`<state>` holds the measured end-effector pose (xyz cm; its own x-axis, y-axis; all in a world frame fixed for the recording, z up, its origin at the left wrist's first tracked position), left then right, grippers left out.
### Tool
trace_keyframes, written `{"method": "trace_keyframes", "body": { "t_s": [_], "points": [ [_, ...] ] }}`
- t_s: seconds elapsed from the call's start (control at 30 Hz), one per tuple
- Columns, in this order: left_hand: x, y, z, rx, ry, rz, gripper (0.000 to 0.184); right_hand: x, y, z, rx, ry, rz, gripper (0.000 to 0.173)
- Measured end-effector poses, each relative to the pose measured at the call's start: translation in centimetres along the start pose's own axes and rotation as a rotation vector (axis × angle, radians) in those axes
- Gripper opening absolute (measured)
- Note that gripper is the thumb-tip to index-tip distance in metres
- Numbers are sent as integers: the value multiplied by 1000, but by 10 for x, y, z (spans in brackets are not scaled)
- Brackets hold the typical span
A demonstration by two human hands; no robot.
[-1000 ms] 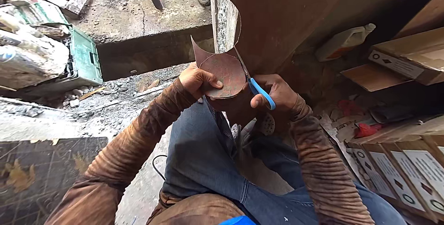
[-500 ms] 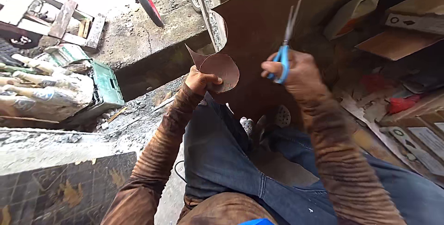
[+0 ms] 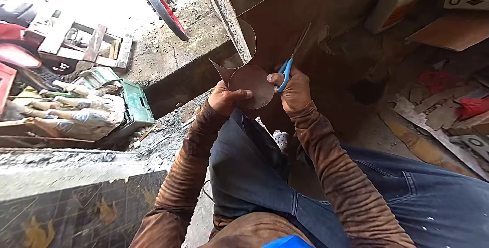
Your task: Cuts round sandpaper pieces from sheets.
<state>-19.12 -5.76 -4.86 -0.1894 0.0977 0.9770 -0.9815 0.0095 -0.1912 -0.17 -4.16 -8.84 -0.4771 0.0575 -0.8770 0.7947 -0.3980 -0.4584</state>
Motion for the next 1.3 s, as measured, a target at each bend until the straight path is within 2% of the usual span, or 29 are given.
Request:
{"method": "trace_keyframes", "body": {
  "t_s": [0.07,0.13,0.2,0.23,0.27,0.37,0.5,0.6,0.67,0.77,0.87,0.93,1.0,1.1,1.23,1.3],
  "points": [
    [0,-8,16,23,216,159,22,2,0,-3,13,-23,-5,35],
    [5,-21,36,5,358,316,48,5,0,-7,9,-53,-47,35],
    [4,-28,56,55,364,482,72,10,0,-8,9,-81,-84,33],
    [-3,-32,65,127,339,559,76,12,0,-8,14,-90,-94,33],
    [-13,-37,73,185,292,626,72,12,0,-7,20,-95,-102,33],
    [-44,-52,72,371,47,671,42,14,-1,-1,65,-67,-83,35],
    [-67,-56,31,665,-259,596,62,18,2,20,179,53,122,41],
    [-61,-57,18,838,-209,494,48,17,1,21,284,128,107,44],
    [-55,-54,13,874,-150,431,40,18,0,18,299,168,28,44],
    [-46,-39,3,866,-142,343,34,16,-2,16,149,315,22,44],
    [-34,-23,-7,824,-159,337,34,-2,0,11,-124,704,359,46],
    [-20,-16,-15,753,-222,344,31,-18,5,4,-252,837,603,55],
    [-2,-15,-20,624,-316,325,29,-27,15,0,-341,719,647,59],
    [33,-23,-25,408,-436,217,32,-30,29,-2,-439,484,493,57],
    [72,-58,-32,236,-515,182,30,-39,29,10,-571,510,388,67],
    [83,-77,-31,215,-502,175,26,-47,24,14,-575,541,366,67]
  ]
}}
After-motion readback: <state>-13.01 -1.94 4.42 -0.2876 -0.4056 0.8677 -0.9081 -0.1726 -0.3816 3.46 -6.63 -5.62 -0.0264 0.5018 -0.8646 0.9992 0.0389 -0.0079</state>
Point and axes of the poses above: each hand's wrist, its own z-axis away from the middle knuckle, its own y-axis out of the back of the hand, x = y × z, the point moved 6 cm from there along -z, towards the middle knuckle, and after that the axes turned 13 degrees about x, right-handed, at the moved point
